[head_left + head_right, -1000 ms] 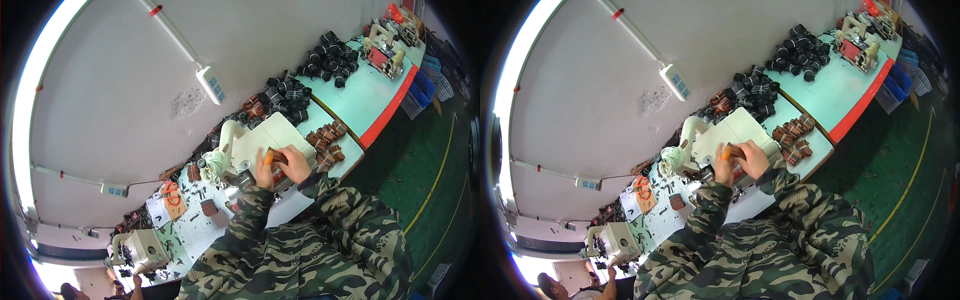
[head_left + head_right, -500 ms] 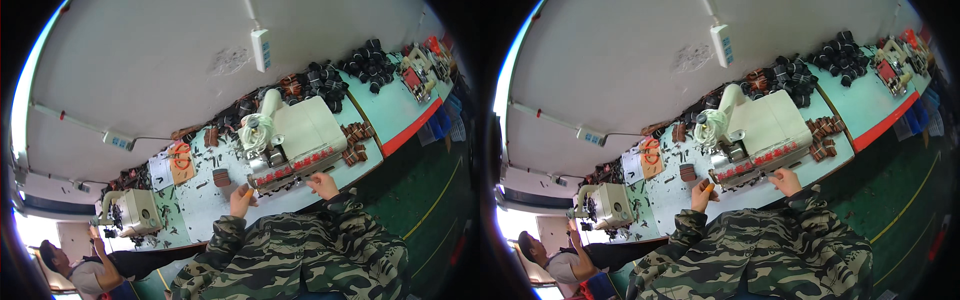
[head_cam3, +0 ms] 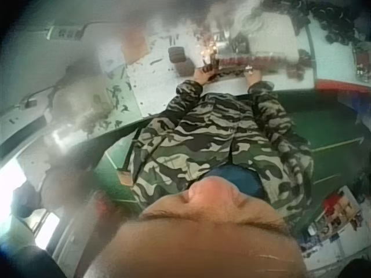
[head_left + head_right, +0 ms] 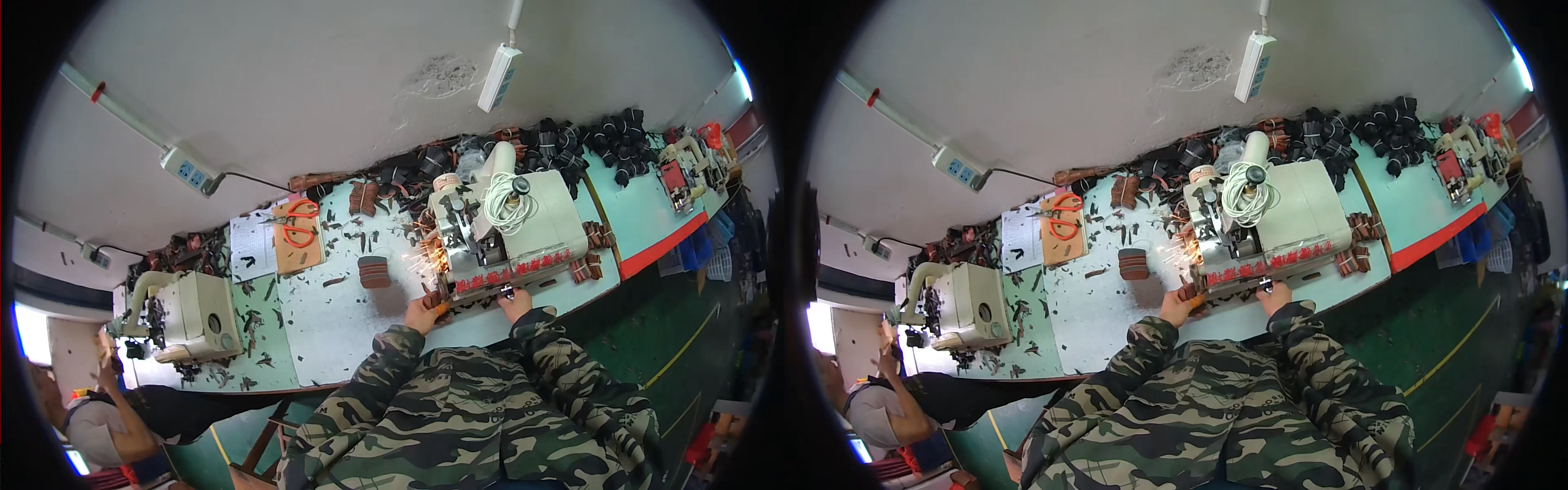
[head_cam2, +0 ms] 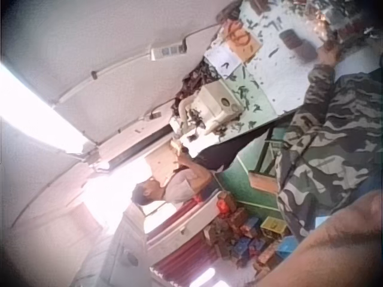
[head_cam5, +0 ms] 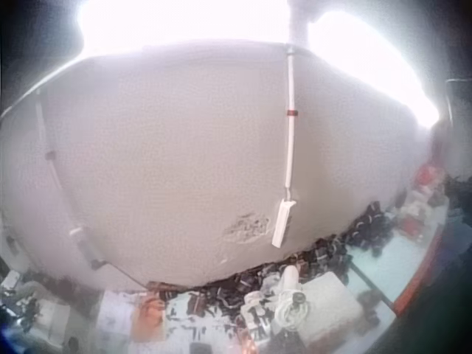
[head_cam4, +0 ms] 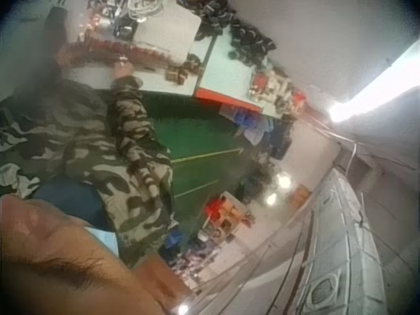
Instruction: The person processes shoe components using a trimming or skiving machine.
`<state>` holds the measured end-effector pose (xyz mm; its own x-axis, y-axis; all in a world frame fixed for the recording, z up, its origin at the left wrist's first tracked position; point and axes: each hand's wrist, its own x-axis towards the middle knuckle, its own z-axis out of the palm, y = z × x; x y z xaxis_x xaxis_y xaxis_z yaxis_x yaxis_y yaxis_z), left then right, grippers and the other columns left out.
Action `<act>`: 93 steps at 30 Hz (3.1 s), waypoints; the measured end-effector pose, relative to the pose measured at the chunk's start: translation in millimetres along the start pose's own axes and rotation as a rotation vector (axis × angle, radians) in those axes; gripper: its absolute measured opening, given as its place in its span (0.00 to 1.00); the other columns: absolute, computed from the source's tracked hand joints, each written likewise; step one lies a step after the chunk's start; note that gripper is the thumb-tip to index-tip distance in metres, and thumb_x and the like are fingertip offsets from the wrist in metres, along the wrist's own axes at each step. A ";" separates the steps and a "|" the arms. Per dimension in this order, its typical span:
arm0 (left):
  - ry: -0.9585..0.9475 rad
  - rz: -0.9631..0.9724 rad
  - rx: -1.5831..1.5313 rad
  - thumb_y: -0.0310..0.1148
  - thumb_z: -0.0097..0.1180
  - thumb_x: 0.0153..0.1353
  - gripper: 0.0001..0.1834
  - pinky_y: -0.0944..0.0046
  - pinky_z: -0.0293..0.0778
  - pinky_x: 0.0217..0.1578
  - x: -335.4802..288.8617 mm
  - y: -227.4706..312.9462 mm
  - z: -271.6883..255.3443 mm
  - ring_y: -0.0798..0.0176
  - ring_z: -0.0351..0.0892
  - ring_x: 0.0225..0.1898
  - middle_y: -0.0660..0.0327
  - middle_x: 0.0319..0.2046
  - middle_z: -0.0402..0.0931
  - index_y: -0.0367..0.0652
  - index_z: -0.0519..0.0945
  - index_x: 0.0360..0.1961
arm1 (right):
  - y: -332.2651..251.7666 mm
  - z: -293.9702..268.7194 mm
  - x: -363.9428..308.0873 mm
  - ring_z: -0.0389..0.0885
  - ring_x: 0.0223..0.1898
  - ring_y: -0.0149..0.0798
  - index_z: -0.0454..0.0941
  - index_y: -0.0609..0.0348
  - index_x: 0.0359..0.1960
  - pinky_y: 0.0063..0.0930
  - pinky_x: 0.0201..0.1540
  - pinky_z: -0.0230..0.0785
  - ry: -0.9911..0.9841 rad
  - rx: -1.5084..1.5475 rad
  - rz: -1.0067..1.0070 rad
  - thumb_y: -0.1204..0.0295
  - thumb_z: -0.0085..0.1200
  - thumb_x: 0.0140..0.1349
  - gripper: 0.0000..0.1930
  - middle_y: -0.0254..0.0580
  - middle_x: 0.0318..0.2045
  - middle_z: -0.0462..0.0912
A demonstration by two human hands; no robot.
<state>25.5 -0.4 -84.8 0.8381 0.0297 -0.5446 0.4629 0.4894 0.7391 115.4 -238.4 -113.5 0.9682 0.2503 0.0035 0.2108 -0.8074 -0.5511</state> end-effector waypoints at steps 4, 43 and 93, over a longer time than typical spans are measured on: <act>0.048 -0.044 0.167 0.27 0.52 0.55 0.10 0.72 0.73 0.18 -1.7 5.3 -2.2 0.64 0.78 0.21 0.59 0.26 0.75 0.34 0.73 0.38 | -0.8 -0.9 2.8 0.76 0.18 0.42 0.75 0.66 0.24 0.32 0.26 0.68 -0.124 0.079 0.149 0.65 0.56 0.43 0.14 0.46 0.15 0.76; -0.176 0.432 1.319 0.36 0.52 0.52 0.21 0.63 0.72 0.17 -55.9 114.1 96.1 0.56 0.77 0.19 0.51 0.27 0.76 0.41 0.69 0.48 | -125.6 -120.4 12.6 0.74 0.26 0.36 0.69 0.68 0.41 0.25 0.29 0.67 -0.416 0.735 -0.176 0.72 0.48 0.56 0.14 0.47 0.30 0.76; 0.031 0.533 1.484 0.39 0.54 0.48 0.15 0.53 0.70 0.24 -49.8 125.6 98.3 0.48 0.76 0.25 0.51 0.26 0.75 0.45 0.72 0.36 | -150.2 -118.6 16.3 0.76 0.27 0.47 0.72 0.64 0.39 0.33 0.30 0.69 -0.087 0.602 -0.476 0.71 0.53 0.52 0.13 0.49 0.28 0.77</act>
<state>70.3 -26.1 74.2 0.9931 -0.0611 -0.0996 0.0031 -0.8382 0.5453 115.5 -176.5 68.3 0.7724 0.5589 0.3017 0.4675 -0.1789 -0.8657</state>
